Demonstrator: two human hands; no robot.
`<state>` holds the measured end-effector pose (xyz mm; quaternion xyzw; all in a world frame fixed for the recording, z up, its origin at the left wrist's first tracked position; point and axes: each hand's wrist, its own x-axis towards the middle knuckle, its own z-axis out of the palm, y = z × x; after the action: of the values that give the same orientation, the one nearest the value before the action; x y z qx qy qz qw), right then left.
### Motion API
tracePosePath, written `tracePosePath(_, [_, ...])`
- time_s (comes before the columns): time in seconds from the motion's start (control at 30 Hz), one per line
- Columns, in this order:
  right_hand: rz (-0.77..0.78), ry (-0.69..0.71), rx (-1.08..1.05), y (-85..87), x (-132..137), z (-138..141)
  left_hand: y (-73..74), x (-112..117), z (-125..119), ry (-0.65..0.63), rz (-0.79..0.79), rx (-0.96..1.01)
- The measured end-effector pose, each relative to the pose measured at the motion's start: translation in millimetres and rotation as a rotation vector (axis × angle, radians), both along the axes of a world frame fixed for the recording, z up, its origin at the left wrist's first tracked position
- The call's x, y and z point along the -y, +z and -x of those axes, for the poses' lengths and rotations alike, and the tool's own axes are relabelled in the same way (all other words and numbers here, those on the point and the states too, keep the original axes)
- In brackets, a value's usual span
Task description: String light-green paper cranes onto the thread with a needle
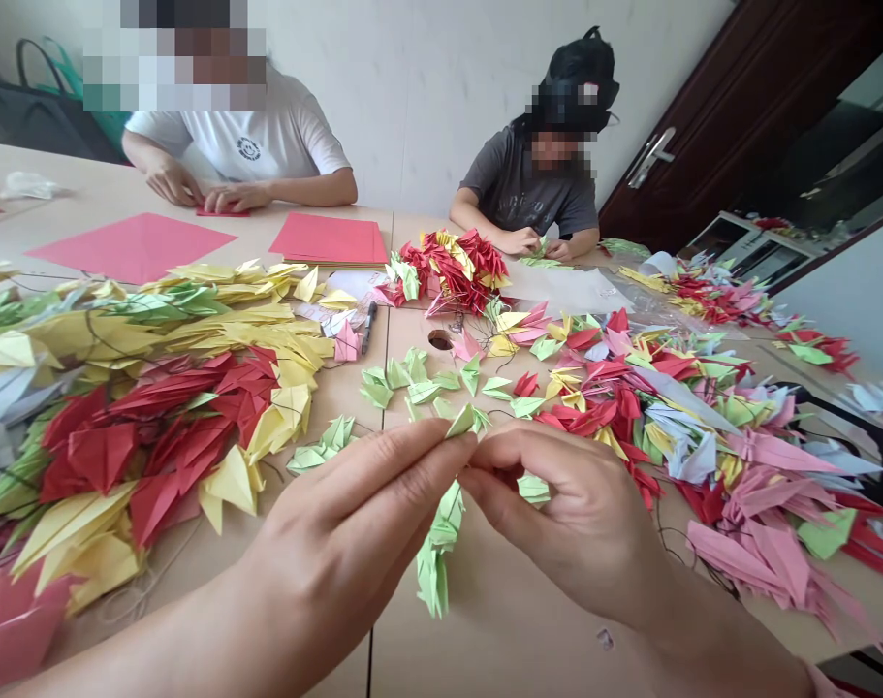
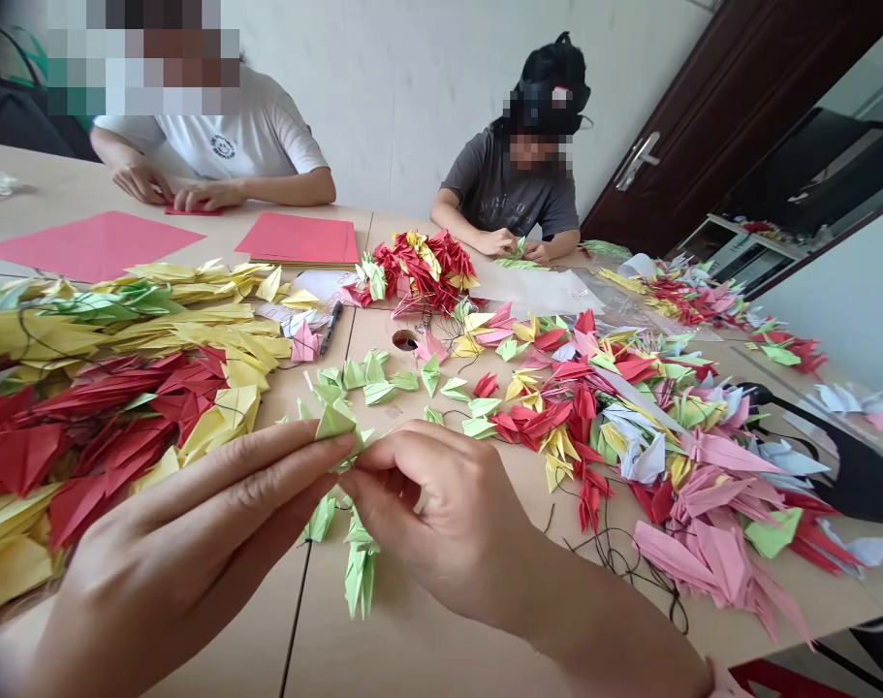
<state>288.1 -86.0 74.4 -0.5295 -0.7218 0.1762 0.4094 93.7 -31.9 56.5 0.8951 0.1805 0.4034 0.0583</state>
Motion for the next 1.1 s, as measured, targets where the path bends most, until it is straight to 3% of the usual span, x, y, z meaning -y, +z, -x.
tracePosePath(0.1, [-0.075, -0.038, 0.052, -4.6, -1, 3, 1.4, -1, -2, 0.062, -0.052, -0.012])
tracePosePath(0.2, [-0.033, -0.02, 0.008, -2.7, 1, 2, 5.5, -10, -3, 0.205, -0.069, 0.022])
tracePosePath(0.3, [0.054, -0.007, -0.109, 2.5, 4, -1, 9.9, -23, 1, 0.377, 0.099, 0.059])
tracePosePath(0.37, [0.112, 0.007, -0.167, 5.3, 4, -3, 13.9, -27, 4, 0.407, 0.302, 0.106])
tracePosePath(0.5, [0.165, 0.025, -0.208, 7.6, 4, -4, 22.7, -24, 10, 0.229, 0.57, 0.183])
tracePosePath(0.6, [0.112, 0.03, -0.218, 7.3, 3, -4, 23.0, -24, 12, 0.111, 0.769, 0.218])
tracePosePath(0.67, [0.047, 0.032, -0.217, 6.5, 3, -4, 20.2, -27, 14, 0.097, 0.868, 0.243])
tracePosePath(0.73, [-0.009, 0.031, -0.196, 5.6, 2, -4, 17.9, -30, 13, 0.125, 0.864, 0.251])
tracePosePath(0.8, [-0.026, 0.036, -0.15, 4.8, 2, -4, 17.8, -32, 10, 0.134, 0.76, 0.202])
tracePosePath(0.9, [0.01, 0.049, -0.09, 4.4, 3, -5, 19.5, -28, 4, 0.012, 0.629, 0.018])
tracePosePath(1.0, [0.016, 0.049, -0.06, 4.9, 2, -6, 19.8, -23, 0, -0.103, 0.68, -0.112])
tracePosePath(1.1, [0.005, 0.051, -0.027, 5.3, 1, -8, 19.1, -22, 1, -0.108, 0.754, -0.097])
